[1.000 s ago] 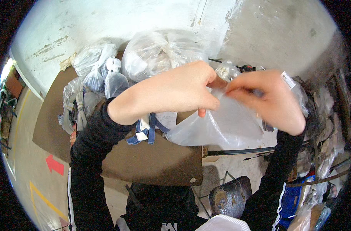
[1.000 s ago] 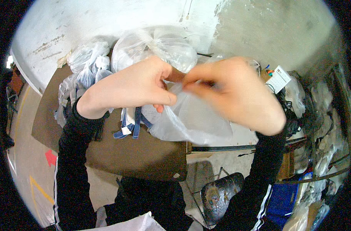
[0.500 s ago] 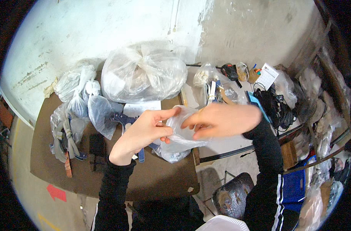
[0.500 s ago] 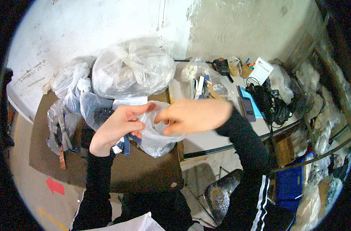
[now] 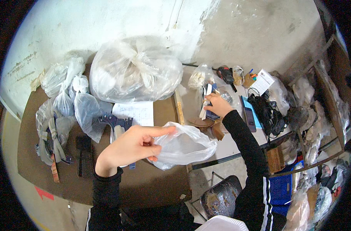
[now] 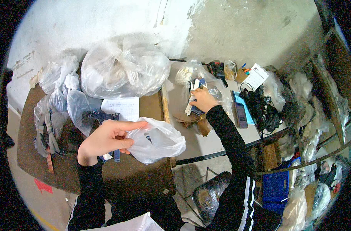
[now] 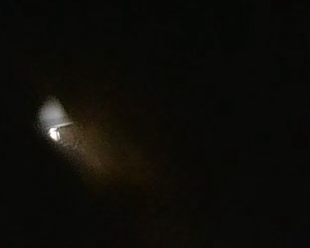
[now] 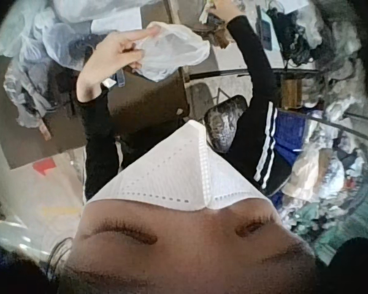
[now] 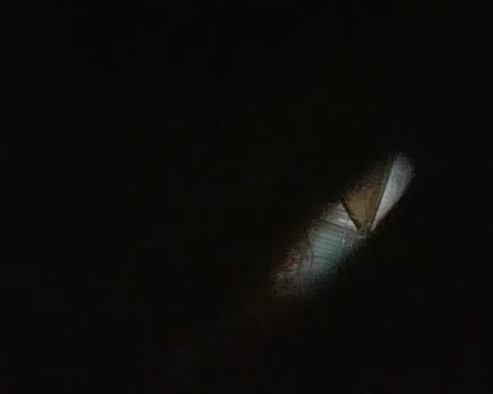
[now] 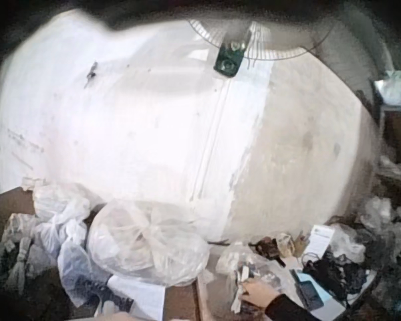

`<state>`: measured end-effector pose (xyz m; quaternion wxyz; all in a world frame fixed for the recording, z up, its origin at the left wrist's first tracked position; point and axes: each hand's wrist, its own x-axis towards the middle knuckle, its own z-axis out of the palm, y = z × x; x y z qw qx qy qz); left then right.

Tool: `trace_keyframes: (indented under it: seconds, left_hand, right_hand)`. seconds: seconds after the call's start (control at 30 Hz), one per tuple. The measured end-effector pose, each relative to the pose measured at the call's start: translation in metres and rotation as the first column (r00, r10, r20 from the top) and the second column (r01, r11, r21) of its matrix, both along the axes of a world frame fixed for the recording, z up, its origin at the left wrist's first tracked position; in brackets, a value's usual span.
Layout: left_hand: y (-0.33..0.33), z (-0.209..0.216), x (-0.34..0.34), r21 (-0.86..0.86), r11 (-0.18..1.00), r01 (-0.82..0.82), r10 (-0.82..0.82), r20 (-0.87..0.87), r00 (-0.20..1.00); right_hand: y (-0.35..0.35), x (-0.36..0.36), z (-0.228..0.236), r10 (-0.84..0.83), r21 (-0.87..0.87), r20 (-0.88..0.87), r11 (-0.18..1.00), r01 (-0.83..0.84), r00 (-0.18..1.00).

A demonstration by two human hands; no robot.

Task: The person sorts and bundles blue and white fabric parts on a table. They separate pieces, align them, and secure them with rubber bands. A coworker unpacks additional parts from plastic bags in the background.

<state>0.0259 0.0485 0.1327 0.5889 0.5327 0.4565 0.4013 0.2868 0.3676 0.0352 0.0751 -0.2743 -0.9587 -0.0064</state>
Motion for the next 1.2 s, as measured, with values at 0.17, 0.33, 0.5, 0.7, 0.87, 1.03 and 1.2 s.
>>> trace_keyframes:
  seconds: [0.17,0.33,0.5,0.7,0.87,1.03,1.2]
  left_hand:
    - [0.005,-0.001,0.001,0.057,0.997,0.053,-0.047,-0.1,0.994]
    - [0.005,-0.003,0.002,0.045,0.997,0.056,-0.052,-0.089,0.995]
    - [0.005,-0.005,0.0,0.05,0.997,0.066,-0.061,-0.098,0.993]
    - [0.005,0.0,-0.001,0.094,0.991,0.097,-0.079,-0.178,0.981]
    - [0.005,-0.007,0.0,0.138,0.989,0.056,-0.037,-0.133,0.99]
    - [0.005,-0.008,0.001,0.161,0.986,0.038,-0.021,-0.112,0.993]
    - [0.003,-0.006,0.002,0.133,0.991,0.022,-0.011,-0.082,0.997]
  right_hand:
    - [0.021,-0.01,-0.005,-0.062,-0.044,0.109,0.997,0.067,0.992]
    - [0.031,-0.008,0.002,-0.047,-0.162,0.136,0.984,0.068,0.99]
    - [0.031,-0.016,0.012,-0.025,-0.114,0.343,0.991,0.068,0.939]
    - [0.001,-0.001,-0.001,0.079,0.219,0.35,0.962,-0.164,0.933]
    - [-0.001,0.008,-0.003,0.06,0.166,0.155,0.982,-0.086,0.986]
    - [0.009,0.016,-0.005,0.088,0.036,0.03,0.995,-0.089,0.996]
    - [-0.009,0.021,-0.014,0.003,0.217,-0.139,0.976,0.027,0.99]
